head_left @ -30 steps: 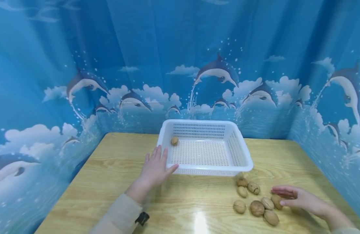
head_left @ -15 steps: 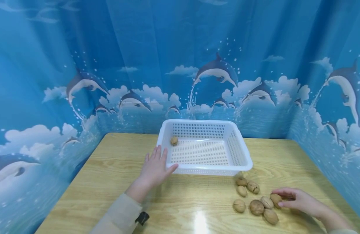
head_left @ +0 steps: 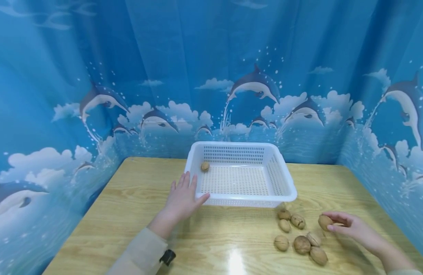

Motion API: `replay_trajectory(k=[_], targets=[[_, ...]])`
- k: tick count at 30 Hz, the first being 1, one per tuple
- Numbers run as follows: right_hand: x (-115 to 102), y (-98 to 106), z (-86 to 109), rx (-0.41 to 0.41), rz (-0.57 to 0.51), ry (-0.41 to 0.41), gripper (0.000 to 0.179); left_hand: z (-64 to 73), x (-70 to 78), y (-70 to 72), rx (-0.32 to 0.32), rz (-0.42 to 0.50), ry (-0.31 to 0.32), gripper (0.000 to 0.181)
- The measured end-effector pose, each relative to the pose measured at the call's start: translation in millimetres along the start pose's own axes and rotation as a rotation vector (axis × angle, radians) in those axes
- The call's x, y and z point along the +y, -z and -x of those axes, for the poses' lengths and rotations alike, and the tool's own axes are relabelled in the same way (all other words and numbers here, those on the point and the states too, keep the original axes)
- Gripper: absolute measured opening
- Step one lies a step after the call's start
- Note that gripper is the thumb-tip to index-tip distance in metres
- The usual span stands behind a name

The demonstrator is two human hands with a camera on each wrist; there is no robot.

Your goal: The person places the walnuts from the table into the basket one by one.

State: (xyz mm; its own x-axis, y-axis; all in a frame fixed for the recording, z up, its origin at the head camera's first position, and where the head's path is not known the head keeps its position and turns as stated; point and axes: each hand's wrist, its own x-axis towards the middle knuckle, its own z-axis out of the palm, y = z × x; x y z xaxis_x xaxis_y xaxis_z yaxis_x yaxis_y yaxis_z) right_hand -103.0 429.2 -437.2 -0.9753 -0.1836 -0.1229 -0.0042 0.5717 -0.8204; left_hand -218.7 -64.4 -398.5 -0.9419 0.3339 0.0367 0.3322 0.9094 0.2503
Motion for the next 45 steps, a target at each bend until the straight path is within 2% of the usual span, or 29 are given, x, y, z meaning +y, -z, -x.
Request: replay_trajectory(k=[5, 12, 19, 22, 28, 37, 45], targets=[[-20, -2, -1.9, 0.126, 0.038, -0.012, 0.048, -0.6, -0.6, -1.4, 0.005, -0.01, -0.008, 0.09], [-46, -4, -7.8, 0.164, 0.046, -0.092, 0.057, -0.9, 1.3, -1.5, 0.001, -0.002, -0.004, 0.086], [-63, -6, -13.0, 0.202, -0.109, -0.072, 0.052, -1.5, 3.0, -1.9, -0.001, -0.006, 0.004, 0.087], [-72, -7, -16.3, 0.2, -0.144, -0.061, 0.053, -1.6, 3.3, -2.5, -0.002, -0.012, 0.007, 0.087], [-94, -10, -27.1, 0.181, -0.09, -0.089, 0.066, -2.2, 3.4, -2.8, -0.006, 0.001, 0.011, 0.086], [-125, -5, -51.4, 0.154, -0.044, -0.014, 0.065, 0.0, -1.4, -0.8, 0.016, 0.015, 0.002, 0.084], [-138, -9, -69.5, 0.132, -0.09, -0.007, 0.068, -0.6, -0.9, 0.8, 0.012, 0.013, -0.004, 0.086]])
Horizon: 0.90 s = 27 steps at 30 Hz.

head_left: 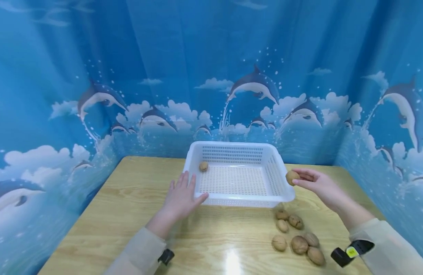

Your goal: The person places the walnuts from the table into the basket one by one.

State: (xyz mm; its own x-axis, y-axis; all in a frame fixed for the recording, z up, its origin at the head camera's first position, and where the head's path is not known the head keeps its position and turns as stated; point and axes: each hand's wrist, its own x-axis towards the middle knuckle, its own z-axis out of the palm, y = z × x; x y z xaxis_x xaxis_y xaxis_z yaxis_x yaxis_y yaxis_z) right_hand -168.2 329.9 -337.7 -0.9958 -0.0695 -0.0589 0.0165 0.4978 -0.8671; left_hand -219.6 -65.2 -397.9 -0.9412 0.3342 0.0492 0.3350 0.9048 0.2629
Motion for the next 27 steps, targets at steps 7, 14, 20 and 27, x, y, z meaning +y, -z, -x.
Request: replay_trajectory(k=[7, 14, 20, 27], targets=[[-10, -4, -14.0, -0.015, 0.001, -0.002, 0.07, -0.8, 1.1, 0.3, 0.004, -0.001, 0.007, 0.084], [-16, -7, -28.4, -0.016, 0.059, -0.066, 0.077, -0.5, 1.5, 0.4, 0.005, -0.008, 0.004, 0.085], [-22, -12, -43.3, -0.031, 0.083, -0.065, 0.075, -0.2, 1.1, 0.5, 0.008, -0.004, 0.001, 0.085], [-29, -20, -60.1, -0.022, 0.112, -0.046, 0.067, 0.3, 0.2, -1.9, 0.002, 0.002, -0.002, 0.087]])
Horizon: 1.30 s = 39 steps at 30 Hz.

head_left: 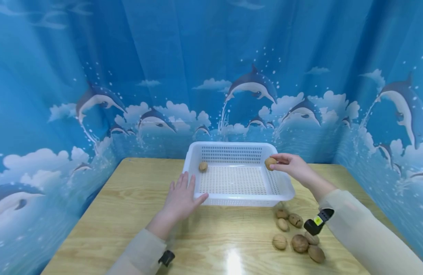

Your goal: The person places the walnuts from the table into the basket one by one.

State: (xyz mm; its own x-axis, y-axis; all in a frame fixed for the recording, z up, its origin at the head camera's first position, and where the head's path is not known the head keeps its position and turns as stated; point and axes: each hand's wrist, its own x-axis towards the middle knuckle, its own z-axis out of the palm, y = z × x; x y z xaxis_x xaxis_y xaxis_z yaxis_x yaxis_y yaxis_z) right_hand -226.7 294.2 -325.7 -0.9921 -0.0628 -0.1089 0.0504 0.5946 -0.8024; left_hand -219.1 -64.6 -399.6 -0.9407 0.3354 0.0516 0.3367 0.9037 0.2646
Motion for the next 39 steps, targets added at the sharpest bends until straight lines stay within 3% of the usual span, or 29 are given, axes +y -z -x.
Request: replay_trajectory(k=[15, 29, 39], targets=[[-17, -15, -31.7, -0.037, -0.013, 0.033, 0.065, -0.2, -0.7, -0.5, 0.016, 0.007, 0.0, 0.084], [-29, -26, -60.5, -0.044, -0.064, -0.014, 0.063, -2.6, -0.1, 0.1, -0.005, -0.001, 0.008, 0.084], [-36, -35, -82.0, -0.041, -0.034, -0.041, 0.062, -1.1, 0.6, 1.5, 0.0, -0.005, -0.002, 0.084]])
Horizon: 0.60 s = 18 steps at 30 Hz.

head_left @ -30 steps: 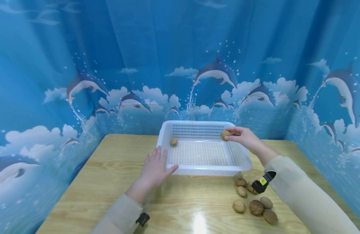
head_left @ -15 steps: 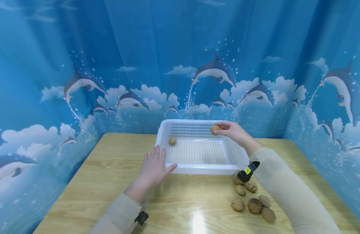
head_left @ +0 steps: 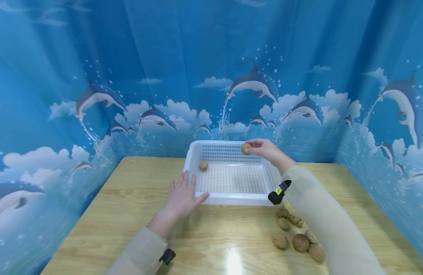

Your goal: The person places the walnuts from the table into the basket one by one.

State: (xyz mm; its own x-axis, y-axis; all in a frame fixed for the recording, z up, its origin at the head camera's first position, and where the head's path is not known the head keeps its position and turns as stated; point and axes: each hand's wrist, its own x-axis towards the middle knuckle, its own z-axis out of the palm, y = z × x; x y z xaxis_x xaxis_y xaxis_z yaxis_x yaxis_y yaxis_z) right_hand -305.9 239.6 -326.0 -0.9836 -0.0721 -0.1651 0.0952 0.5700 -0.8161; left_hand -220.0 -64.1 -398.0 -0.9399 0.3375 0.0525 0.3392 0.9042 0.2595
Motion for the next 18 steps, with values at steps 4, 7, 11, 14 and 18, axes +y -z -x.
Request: replay_trajectory(k=[4, 7, 11, 14, 18], targets=[[-6, -1, -8.1, 0.001, -0.006, 0.011, 0.06, -0.6, -0.5, -1.1, -0.003, -0.007, 0.008, 0.084], [-9, -4, -16.0, 0.009, -0.015, 0.018, 0.057, -0.3, -1.1, -1.7, -0.001, -0.005, 0.012, 0.085], [-8, -9, -28.5, -0.007, -0.044, 0.036, 0.055, 0.6, -1.4, -1.4, -0.001, 0.002, 0.013, 0.085], [-5, -12, -36.8, -0.025, -0.071, 0.047, 0.055, 0.5, -1.4, -1.5, 0.0, 0.002, 0.011, 0.085], [-4, -16, -45.7, -0.028, -0.091, 0.049, 0.054, -0.6, -0.6, -1.8, 0.008, 0.008, 0.005, 0.085]])
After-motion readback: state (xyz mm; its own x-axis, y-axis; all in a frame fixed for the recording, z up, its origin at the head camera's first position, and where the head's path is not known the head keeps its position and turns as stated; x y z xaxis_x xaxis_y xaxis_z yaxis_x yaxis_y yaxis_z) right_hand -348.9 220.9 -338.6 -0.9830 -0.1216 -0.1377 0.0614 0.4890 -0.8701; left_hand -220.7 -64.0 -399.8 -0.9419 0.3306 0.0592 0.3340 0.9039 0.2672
